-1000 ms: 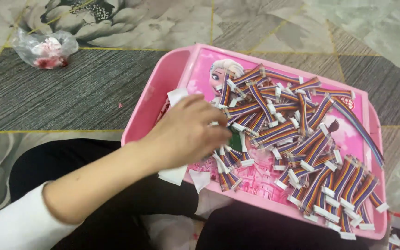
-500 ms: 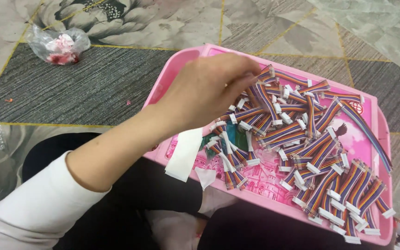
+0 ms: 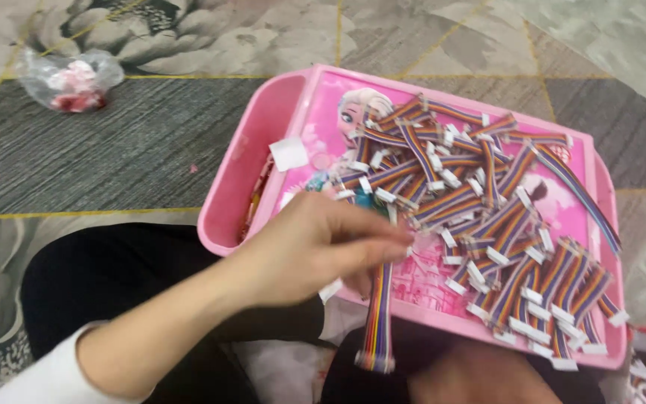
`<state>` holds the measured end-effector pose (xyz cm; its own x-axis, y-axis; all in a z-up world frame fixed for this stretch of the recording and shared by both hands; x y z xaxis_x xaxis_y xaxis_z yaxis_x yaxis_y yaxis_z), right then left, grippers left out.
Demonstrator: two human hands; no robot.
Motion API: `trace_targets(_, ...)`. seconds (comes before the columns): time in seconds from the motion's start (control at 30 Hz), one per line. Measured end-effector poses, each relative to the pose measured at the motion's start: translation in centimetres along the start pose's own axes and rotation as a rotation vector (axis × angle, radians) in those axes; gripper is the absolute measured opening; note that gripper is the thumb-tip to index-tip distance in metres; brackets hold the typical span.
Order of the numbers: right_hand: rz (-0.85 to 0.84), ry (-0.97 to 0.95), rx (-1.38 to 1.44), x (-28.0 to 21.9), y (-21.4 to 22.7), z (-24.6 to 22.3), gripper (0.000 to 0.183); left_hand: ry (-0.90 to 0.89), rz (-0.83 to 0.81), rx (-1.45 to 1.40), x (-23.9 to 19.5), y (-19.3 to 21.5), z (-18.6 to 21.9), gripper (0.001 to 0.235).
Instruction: The person sits on the floor with a pink tray on their lap, repeatedly picking up flat ribbon cables and wrapping small white paper squares around the ends of the cables. The wrapped cables are placed back into the tray.
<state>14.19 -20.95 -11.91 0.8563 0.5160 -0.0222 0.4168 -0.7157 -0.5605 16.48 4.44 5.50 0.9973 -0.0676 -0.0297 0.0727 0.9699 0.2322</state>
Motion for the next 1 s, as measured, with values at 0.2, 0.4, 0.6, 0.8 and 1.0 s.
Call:
trace_targets(0.2,-0.049,-0.239,0.241,3.5,-13.1,0.9,0.029,-0.151,0.030,0.099,-2.4,-1.9,0.1,0.016)
trace_targets(0.4,-0.036,-0.426,0.183,1.7,-12.3,3.8,0.015,0.193,0.083,-0.404,-3.5,-3.1,-5.3,0.021)
trace_targets(0.6,0.049,-0.558,0.258,0.2,-10.1,6.2,0.017,0.199,-0.100,-0.370,-5.8,-4.8,-7.4,0.028)
trace_targets(0.8,-0.202,-0.768,0.116,-0.3,-11.4,7.8,0.014,0.065,-0.142,-0.277,-8.0,-4.5,-6.2,0.011)
trace_targets(1.0,-0.073,-0.489,-0.098,2.0,-9.5,5.8,0.017,0.020,0.050,0.086,-7.9,0.5,-6.2,0.010)
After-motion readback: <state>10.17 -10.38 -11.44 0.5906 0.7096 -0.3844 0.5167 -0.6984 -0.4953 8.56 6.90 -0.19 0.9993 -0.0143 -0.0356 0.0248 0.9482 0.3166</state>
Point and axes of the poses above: each hand's wrist, its own x-axis towards the middle knuckle, its own y-axis out of the back of the hand, z = x × y, the point moved 10 cm from there along x, towards the middle knuckle, and after that the axes turned 4 degrees about x, right-handed, at the moved point
